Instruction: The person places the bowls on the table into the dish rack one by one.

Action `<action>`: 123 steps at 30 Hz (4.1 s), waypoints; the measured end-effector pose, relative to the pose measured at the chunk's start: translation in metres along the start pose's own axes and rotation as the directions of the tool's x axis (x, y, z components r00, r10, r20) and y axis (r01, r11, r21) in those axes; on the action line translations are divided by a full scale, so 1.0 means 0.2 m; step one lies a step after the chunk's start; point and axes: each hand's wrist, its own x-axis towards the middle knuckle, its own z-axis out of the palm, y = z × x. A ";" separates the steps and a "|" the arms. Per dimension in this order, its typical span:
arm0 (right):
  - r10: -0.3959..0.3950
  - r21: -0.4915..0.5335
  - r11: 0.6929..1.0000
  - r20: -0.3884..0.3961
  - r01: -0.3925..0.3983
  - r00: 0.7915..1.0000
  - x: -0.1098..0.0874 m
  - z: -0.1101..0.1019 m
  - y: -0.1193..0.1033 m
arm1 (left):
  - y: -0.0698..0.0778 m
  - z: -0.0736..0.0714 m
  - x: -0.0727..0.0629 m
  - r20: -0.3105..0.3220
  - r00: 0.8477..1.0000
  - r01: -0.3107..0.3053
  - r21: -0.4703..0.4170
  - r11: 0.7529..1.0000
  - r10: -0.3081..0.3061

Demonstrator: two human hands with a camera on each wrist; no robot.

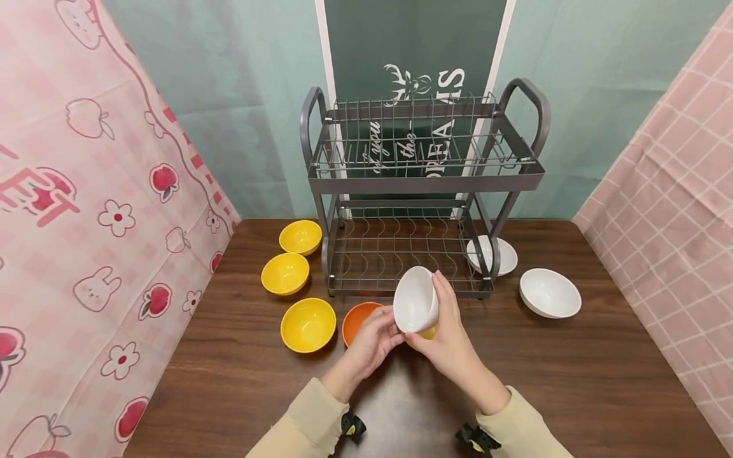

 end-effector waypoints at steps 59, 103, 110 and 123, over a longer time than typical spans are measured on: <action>0.134 -0.181 0.980 0.280 -0.084 0.951 0.85 0.14 0.33 | 0.22 -0.40 0.20 0.165 0.872 -0.093 0.980 -0.176 0.462; 0.198 -0.217 0.965 0.230 -0.148 0.953 1.07 0.26 0.34 | 0.22 -0.42 0.22 0.177 0.849 -0.091 0.977 -0.192 0.498; 0.220 -0.222 0.961 0.248 -0.165 0.944 1.10 0.26 0.35 | 0.22 -0.43 0.22 0.164 0.859 -0.088 0.981 -0.175 0.484; 0.249 -0.275 0.945 0.258 -0.176 0.933 1.12 0.27 0.36 | 0.21 -0.42 0.23 0.178 0.853 -0.103 0.979 -0.176 0.491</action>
